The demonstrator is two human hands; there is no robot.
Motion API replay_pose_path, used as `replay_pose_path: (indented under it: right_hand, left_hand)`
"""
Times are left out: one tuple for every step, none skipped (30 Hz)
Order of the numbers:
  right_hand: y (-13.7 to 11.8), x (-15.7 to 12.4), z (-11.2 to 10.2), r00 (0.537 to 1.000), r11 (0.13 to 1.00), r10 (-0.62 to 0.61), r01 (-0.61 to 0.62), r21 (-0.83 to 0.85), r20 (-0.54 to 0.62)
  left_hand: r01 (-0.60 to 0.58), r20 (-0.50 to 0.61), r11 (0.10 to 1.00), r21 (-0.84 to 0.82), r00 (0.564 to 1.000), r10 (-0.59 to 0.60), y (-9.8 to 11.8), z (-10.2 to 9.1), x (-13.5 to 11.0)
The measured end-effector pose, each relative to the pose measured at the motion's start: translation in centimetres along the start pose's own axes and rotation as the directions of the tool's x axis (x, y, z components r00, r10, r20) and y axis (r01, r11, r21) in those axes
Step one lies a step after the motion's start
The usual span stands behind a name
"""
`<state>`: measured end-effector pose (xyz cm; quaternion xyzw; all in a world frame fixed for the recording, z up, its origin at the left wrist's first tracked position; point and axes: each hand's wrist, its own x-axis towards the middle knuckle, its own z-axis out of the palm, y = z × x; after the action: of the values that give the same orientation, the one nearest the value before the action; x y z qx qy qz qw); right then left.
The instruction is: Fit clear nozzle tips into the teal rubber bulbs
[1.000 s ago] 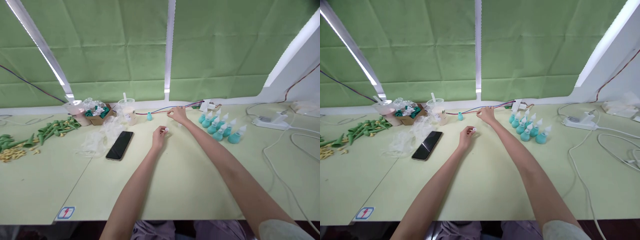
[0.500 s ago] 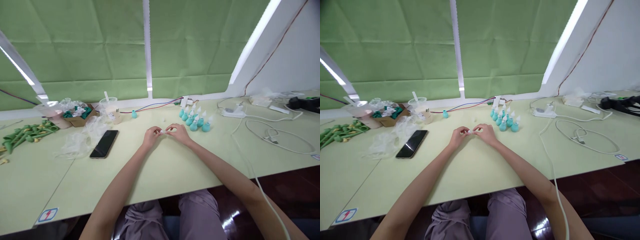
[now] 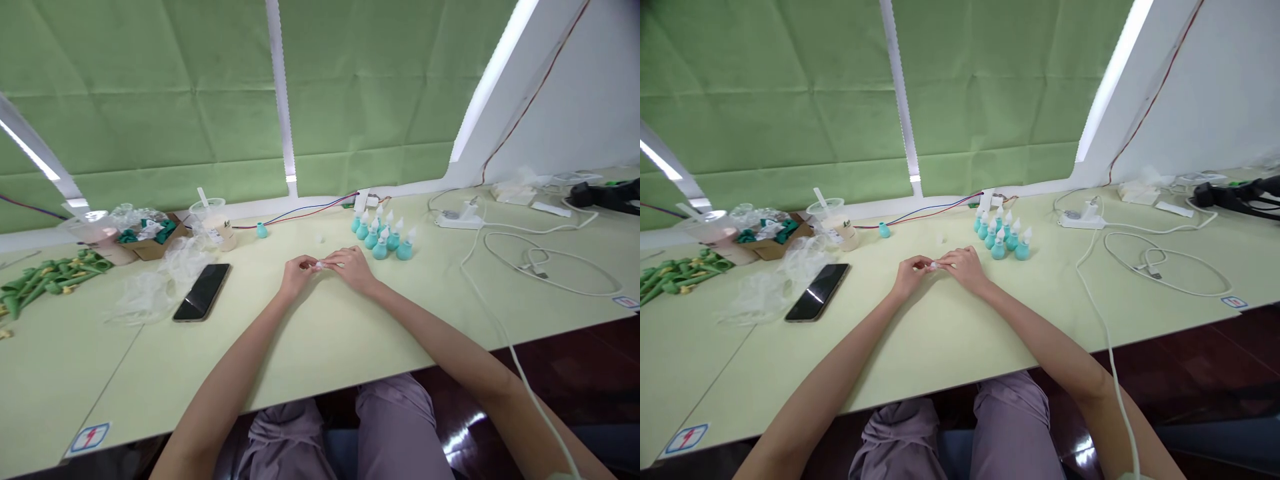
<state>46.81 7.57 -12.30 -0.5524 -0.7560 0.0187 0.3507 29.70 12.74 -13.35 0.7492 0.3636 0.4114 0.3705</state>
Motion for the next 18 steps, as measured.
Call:
replay_pose_path:
  right_hand:
    - [-0.1, -0.1, 0.0, 1.0, 1.0, 0.006, -0.006, 0.01, -0.006]
    - [-0.2, -0.1, -0.1, 1.0, 0.999, 0.023, -0.022, 0.031, -0.012]
    - [-0.3, -0.1, -0.1, 0.999, 0.997, 0.045, -0.044, 0.063, -0.017]
    - [-0.4, -0.1, -0.1, 0.997, 0.992, 0.069, -0.067, 0.106, -0.024]
    - [-0.4, 0.0, 0.0, 0.995, 0.983, 0.092, -0.085, 0.16, -0.034]
    - [-0.3, 0.0, 0.0, 0.992, 0.97, 0.112, -0.099, 0.221, -0.049]
    - [-0.2, 0.1, 0.1, 0.989, 0.952, 0.131, -0.107, 0.288, -0.066]
    - [0.0, 0.1, 0.3, 0.985, 0.928, 0.151, -0.113, 0.355, -0.081]
    - [0.2, 0.2, 0.4, 0.981, 0.9, 0.171, -0.119, 0.419, -0.088]
    - [0.5, 0.2, 0.6, 0.978, 0.87, 0.191, -0.13, 0.476, -0.082]
    - [0.7, 0.2, 0.7, 0.977, 0.84, 0.206, -0.145, 0.522, -0.06]
    - [1.0, 0.3, 0.9, 0.977, 0.815, 0.212, -0.16, 0.557, -0.029]
    - [1.2, 0.3, 0.9, 0.978, 0.794, 0.208, -0.172, 0.583, 0.005]
    - [1.4, 0.3, 1.0, 0.98, 0.78, 0.196, -0.178, 0.6, 0.036]
    - [1.5, 0.3, 0.9, 0.982, 0.772, 0.181, -0.179, 0.61, 0.059]
    - [1.5, 0.3, 0.9, 0.983, 0.769, 0.168, -0.176, 0.614, 0.071]
    - [1.4, 0.3, 0.8, 0.984, 0.769, 0.162, -0.171, 0.616, 0.072]
    - [1.2, 0.3, 0.7, 0.984, 0.769, 0.166, -0.168, 0.616, 0.062]
  left_hand:
    - [0.015, -0.003, 1.0, -0.026, 1.0, -0.015, 0.1, 0.0, 0.0]
    - [0.026, -0.003, 0.999, -0.047, 1.0, -0.027, 0.2, 0.0, 0.0]
    - [0.035, -0.002, 0.997, -0.063, 0.999, -0.035, 0.3, 0.0, 0.0]
    - [0.042, 0.0, 0.996, -0.074, 0.999, -0.043, 0.4, 0.0, 0.0]
    - [0.048, 0.001, 0.996, -0.08, 0.999, -0.048, 0.5, 0.0, 0.0]
    - [0.052, 0.002, 0.995, -0.084, 0.999, -0.052, 0.6, 0.1, 0.0]
    - [0.054, 0.004, 0.995, -0.086, 0.999, -0.054, 0.6, 0.1, -0.1]
    - [0.055, 0.007, 0.995, -0.087, 0.998, -0.054, 0.7, 0.2, -0.1]
    - [0.055, 0.011, 0.995, -0.088, 0.998, -0.055, 0.7, 0.2, -0.1]
    - [0.056, 0.015, 0.994, -0.091, 0.998, -0.055, 0.7, 0.3, -0.1]
    - [0.057, 0.019, 0.994, -0.094, 0.998, -0.056, 0.7, 0.3, -0.1]
    - [0.06, 0.02, 0.993, -0.098, 0.998, -0.059, 0.7, 0.3, -0.1]
    - [0.065, 0.022, 0.993, -0.102, 0.998, -0.064, 0.6, 0.3, -0.1]
    - [0.071, 0.023, 0.992, -0.106, 0.997, -0.069, 0.6, 0.3, -0.1]
    - [0.076, 0.021, 0.991, -0.109, 0.997, -0.074, 0.5, 0.3, -0.1]
    - [0.079, 0.018, 0.991, -0.112, 0.997, -0.077, 0.4, 0.3, 0.0]
    - [0.082, 0.014, 0.99, -0.114, 0.997, -0.08, 0.4, 0.3, 0.0]
    - [0.083, 0.01, 0.99, -0.117, 0.997, -0.082, 0.4, 0.3, 0.0]
